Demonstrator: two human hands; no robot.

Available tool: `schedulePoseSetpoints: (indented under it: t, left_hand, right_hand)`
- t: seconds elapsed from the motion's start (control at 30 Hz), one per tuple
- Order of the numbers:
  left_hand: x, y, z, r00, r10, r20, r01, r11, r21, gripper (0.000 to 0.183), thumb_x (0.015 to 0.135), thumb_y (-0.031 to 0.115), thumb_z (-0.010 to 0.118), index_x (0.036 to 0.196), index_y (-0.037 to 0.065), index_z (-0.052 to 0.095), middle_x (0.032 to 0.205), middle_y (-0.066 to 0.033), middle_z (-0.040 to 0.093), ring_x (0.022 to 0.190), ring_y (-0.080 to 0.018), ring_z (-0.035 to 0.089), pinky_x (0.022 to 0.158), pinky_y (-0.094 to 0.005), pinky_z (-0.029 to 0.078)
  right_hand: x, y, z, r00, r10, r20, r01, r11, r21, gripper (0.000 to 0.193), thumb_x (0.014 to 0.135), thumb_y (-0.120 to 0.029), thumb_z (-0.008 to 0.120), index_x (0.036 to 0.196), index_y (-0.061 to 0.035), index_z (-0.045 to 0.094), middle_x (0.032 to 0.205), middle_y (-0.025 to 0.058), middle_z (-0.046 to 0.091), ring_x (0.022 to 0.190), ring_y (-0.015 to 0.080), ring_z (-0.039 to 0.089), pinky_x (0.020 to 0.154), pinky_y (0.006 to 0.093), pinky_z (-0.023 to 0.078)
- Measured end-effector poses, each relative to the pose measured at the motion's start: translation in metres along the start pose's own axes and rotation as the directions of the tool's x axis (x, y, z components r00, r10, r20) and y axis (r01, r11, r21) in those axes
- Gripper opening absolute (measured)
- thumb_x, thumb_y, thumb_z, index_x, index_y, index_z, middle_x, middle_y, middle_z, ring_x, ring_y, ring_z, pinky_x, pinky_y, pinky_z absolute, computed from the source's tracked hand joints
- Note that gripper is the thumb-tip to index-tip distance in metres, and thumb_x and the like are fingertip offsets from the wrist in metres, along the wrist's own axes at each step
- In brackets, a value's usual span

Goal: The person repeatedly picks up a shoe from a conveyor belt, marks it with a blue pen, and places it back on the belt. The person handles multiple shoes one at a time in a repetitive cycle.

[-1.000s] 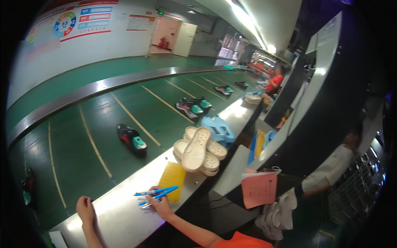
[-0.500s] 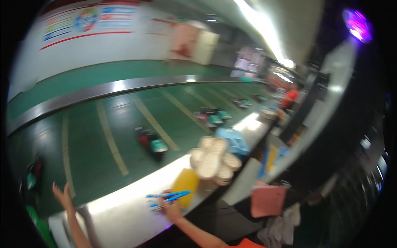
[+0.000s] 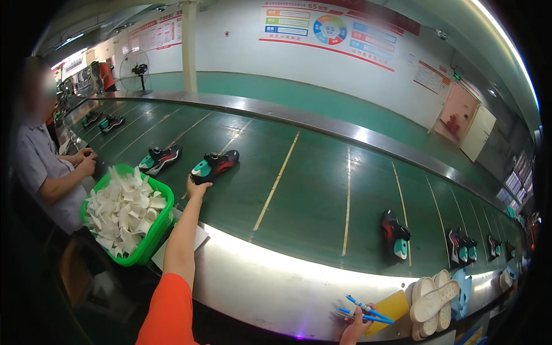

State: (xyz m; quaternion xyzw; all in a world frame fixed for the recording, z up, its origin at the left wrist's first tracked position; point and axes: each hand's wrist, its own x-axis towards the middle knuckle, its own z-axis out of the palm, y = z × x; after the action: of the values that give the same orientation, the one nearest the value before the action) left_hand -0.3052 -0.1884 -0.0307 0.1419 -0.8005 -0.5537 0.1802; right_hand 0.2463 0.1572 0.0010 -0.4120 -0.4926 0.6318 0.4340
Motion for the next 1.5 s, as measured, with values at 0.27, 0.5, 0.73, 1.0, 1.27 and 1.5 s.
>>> schedulePoseSetpoints:
  t: [0.27, 0.5, 0.73, 1.0, 1.27, 1.5]
  left_hand:
    - [-0.063, 0.061, 0.051, 0.969, 0.243, -0.041, -0.215, 0.914, 0.344, 0.079, 0.050, 0.035, 0.084, 0.114, 0.005, 0.047, 0.109, -0.0181, 0.054, 0.102, -0.0355, 0.052, 0.085, -0.0402, 0.044]
    - [-0.057, 0.050, 0.074, 0.909, 0.414, 0.041, -0.408, 0.870, 0.276, 0.069, 0.065, 0.025, 0.070, 0.127, 0.010, 0.044, 0.096, -0.0203, 0.062, 0.088, -0.0380, 0.060, 0.077, -0.0445, 0.048]
    - [-0.117, 0.088, -0.007, 0.785, 0.438, 0.437, -0.549, 0.819, 0.166, 0.037, 0.061, 0.026, 0.074, 0.087, 0.003, 0.061, 0.078, -0.0155, 0.064, 0.074, -0.0332, 0.061, 0.068, -0.0399, 0.047]
    - [-0.286, 0.124, -0.140, 0.614, 0.246, 0.750, -0.390, 0.921, 0.017, 0.027, 0.065, 0.015, 0.077, 0.084, 0.002, 0.062, 0.067, -0.0026, 0.059, 0.062, -0.0084, 0.053, 0.058, -0.0271, 0.045]
    - [-0.409, 0.108, -0.149, 0.633, 0.357, 0.686, -0.535, 0.843, 0.055, 0.078, 0.072, 0.034, 0.072, 0.130, -0.002, 0.036, 0.116, -0.0238, 0.051, 0.106, -0.0353, 0.053, 0.089, -0.0389, 0.043]
    - [-0.420, 0.104, -0.143, 0.430, 0.688, 0.584, -0.653, 0.684, -0.326, 0.082, 0.078, 0.029, 0.066, 0.141, 0.009, 0.017, 0.144, -0.0210, 0.018, 0.133, -0.0390, 0.019, 0.106, -0.0457, 0.020]
  right_hand:
    - [-0.009, -0.008, 0.001, 0.998, 0.057, 0.038, -0.058, 0.998, 0.032, 0.026, 0.088, -0.012, 0.052, 0.113, -0.0055, 0.047, 0.095, 0.0112, 0.053, 0.076, 0.0210, 0.055, 0.063, 0.0330, 0.050]
    - [0.003, -0.001, 0.002, 0.996, -0.010, 0.086, -0.003, 0.988, 0.153, 0.032, 0.079, 0.000, 0.059, 0.105, -0.0107, 0.044, 0.087, 0.0021, 0.048, 0.068, 0.0101, 0.051, 0.042, 0.0221, 0.047]
    - [0.001, -0.008, 0.002, 0.992, 0.015, 0.128, -0.046, 0.969, 0.242, 0.030, 0.077, 0.005, 0.061, 0.098, -0.0092, 0.044, 0.084, 0.0033, 0.047, 0.064, 0.0097, 0.052, 0.045, 0.0235, 0.050]
    - [0.000, -0.010, 0.002, 0.984, 0.065, 0.165, -0.103, 0.967, 0.232, 0.033, 0.076, 0.004, 0.061, 0.100, -0.0109, 0.044, 0.084, 0.0019, 0.046, 0.068, 0.0092, 0.050, 0.046, 0.0223, 0.049]
    - [-0.003, 0.003, -0.002, 0.989, 0.125, 0.080, -0.141, 0.960, 0.244, 0.041, 0.083, -0.002, 0.054, 0.120, -0.0142, 0.042, 0.100, 0.0017, 0.047, 0.070, 0.0093, 0.048, 0.046, 0.0184, 0.041]
    - [-0.007, 0.011, -0.004, 0.991, -0.123, 0.053, 0.127, 0.989, -0.082, 0.025, 0.086, -0.016, 0.057, 0.106, -0.0047, 0.047, 0.083, 0.0022, 0.047, 0.066, 0.0099, 0.045, 0.049, 0.0217, 0.038]
